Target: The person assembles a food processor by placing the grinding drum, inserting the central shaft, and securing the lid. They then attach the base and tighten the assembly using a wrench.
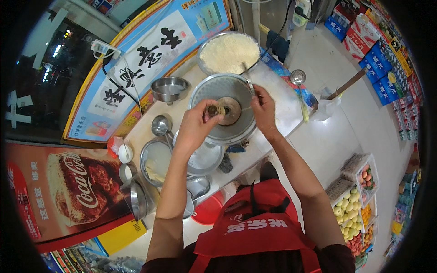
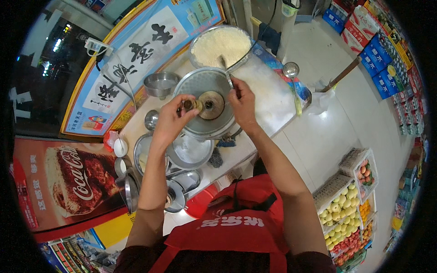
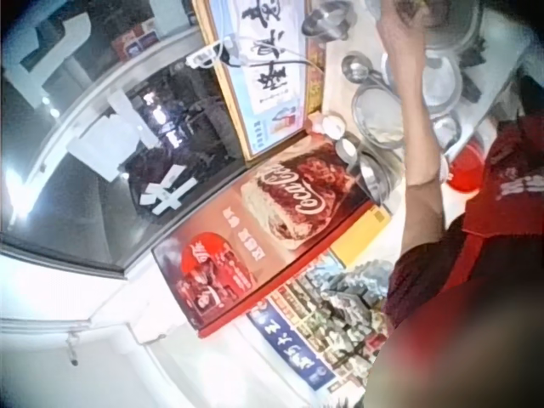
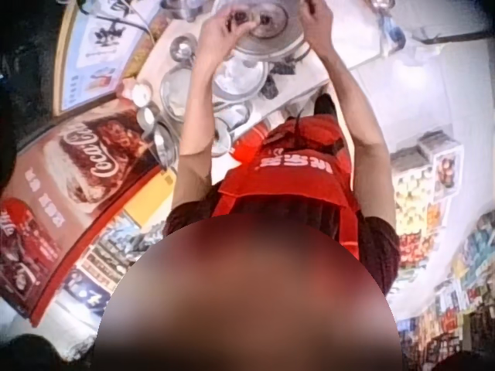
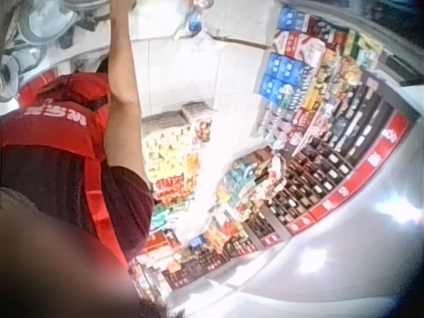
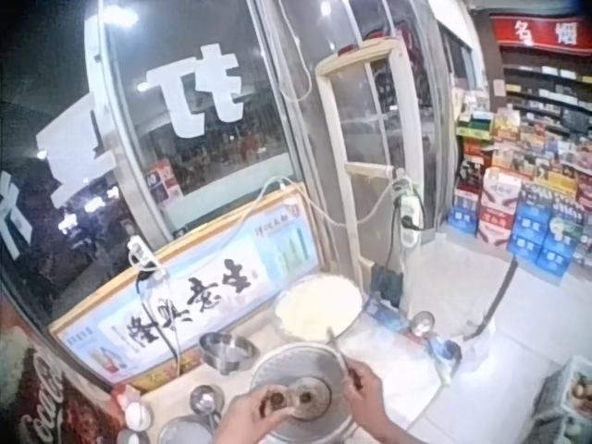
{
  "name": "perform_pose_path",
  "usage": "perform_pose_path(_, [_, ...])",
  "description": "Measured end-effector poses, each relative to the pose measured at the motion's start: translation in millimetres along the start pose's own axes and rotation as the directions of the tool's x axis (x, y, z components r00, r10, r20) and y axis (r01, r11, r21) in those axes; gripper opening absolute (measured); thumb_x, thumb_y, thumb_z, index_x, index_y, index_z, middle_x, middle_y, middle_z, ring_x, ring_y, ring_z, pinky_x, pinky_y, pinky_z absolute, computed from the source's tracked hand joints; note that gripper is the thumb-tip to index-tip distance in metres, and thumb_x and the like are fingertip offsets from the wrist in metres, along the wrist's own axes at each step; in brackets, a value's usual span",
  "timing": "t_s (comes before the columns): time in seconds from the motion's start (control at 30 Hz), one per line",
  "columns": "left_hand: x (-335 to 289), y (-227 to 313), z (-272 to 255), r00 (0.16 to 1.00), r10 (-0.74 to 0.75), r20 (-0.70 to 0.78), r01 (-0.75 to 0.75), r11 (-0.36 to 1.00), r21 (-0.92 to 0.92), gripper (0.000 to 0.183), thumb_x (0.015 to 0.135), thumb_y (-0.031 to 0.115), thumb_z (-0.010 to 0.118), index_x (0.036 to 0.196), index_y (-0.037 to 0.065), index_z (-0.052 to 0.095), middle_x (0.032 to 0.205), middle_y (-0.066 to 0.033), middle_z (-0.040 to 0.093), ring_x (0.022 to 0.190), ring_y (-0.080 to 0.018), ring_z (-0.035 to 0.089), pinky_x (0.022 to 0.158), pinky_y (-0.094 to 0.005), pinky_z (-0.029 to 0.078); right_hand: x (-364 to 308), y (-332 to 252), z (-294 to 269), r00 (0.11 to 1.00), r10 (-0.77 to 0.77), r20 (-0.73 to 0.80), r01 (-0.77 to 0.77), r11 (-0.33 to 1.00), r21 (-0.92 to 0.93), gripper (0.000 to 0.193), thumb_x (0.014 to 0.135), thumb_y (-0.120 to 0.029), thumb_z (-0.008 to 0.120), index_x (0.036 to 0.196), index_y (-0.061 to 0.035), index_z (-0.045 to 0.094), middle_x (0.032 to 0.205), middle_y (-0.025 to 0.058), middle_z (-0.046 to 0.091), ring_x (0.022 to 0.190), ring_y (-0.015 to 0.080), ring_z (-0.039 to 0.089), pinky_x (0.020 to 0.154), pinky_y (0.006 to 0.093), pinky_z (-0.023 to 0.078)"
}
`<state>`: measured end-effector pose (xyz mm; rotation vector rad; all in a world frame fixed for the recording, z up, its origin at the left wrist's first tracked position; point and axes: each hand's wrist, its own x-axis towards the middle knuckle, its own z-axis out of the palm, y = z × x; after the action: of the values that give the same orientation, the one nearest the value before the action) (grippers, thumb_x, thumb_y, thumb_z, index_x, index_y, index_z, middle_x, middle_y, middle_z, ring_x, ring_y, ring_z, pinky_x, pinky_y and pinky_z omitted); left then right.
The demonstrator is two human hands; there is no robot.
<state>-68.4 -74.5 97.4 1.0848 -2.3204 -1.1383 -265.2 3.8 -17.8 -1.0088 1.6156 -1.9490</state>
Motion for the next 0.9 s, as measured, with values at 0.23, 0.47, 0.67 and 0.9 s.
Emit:
perform_pose_path(0.23, [-97.9, -30.3, 59.4, 0.909, -0.175, 0.377, 0.267, 0.941, -0.206, 0.039, 0.082, 0.012, 0.081, 0.117, 0.010, 0.063, 0.076, 0.0052, 0.050, 0.067, -0.0051, 0.043, 0.061, -0.0221, 0.039, -54.7, 72.3, -105.9, 0.940, 0.236, -0.247, -0.256, 0.965, -0.049, 0.035, 0.093, 0.002, 0.048, 0.125, -0.0015, 0.060, 0.094, -0.0028, 0.055, 0.077, 0.0066, 0.043, 0.069, 0.0215, 0.039])
perform_pose_path(0.47, [-150.3, -194.7, 217.2, 0.809, -0.421, 0.409, 0.521, 0.836, -0.170, 0.042, 0.083, 0.019, 0.080, 0.115, 0.006, 0.055, 0.093, -0.0097, 0.066, 0.085, -0.0208, 0.065, 0.079, -0.0351, 0.051, -197.8, 188.3, -140.8, 0.723, 0.652, -0.231, -0.614, 0.450, -0.649, 0.032, 0.089, -0.013, 0.057, 0.114, 0.0046, 0.064, 0.099, 0.0265, 0.069, 0.093, 0.0410, 0.068, 0.083, 0.0450, 0.053])
perform_pose_path(0.67, [-153.5, -319.8, 329.1, 0.813, -0.501, 0.296, 0.485, 0.865, 0.131, 0.065, 0.089, 0.031, 0.074, 0.142, 0.003, 0.050, 0.130, -0.0139, 0.064, 0.121, -0.0289, 0.058, 0.107, -0.0402, 0.043, -292.9, 290.8, -88.7, 0.706, 0.705, -0.074, -0.622, 0.566, -0.541, 0.032, 0.082, 0.000, 0.064, 0.114, 0.0025, 0.060, 0.098, 0.0224, 0.068, 0.092, 0.0412, 0.066, 0.082, 0.0436, 0.053])
perform_pose_path(0.9, [-160.9, -342.0, 337.9, 0.689, -0.668, 0.280, 0.561, 0.736, 0.379, 0.051, 0.091, 0.028, 0.069, 0.134, 0.003, 0.053, 0.119, -0.0117, 0.066, 0.108, -0.0258, 0.060, 0.094, -0.0380, 0.046, -357.3, 368.2, -19.7, 0.398, 0.917, 0.006, -0.816, 0.351, 0.459, 0.024, 0.096, 0.002, 0.054, 0.119, -0.0032, 0.052, 0.098, 0.0078, 0.060, 0.084, 0.0157, 0.057, 0.073, 0.0299, 0.048])
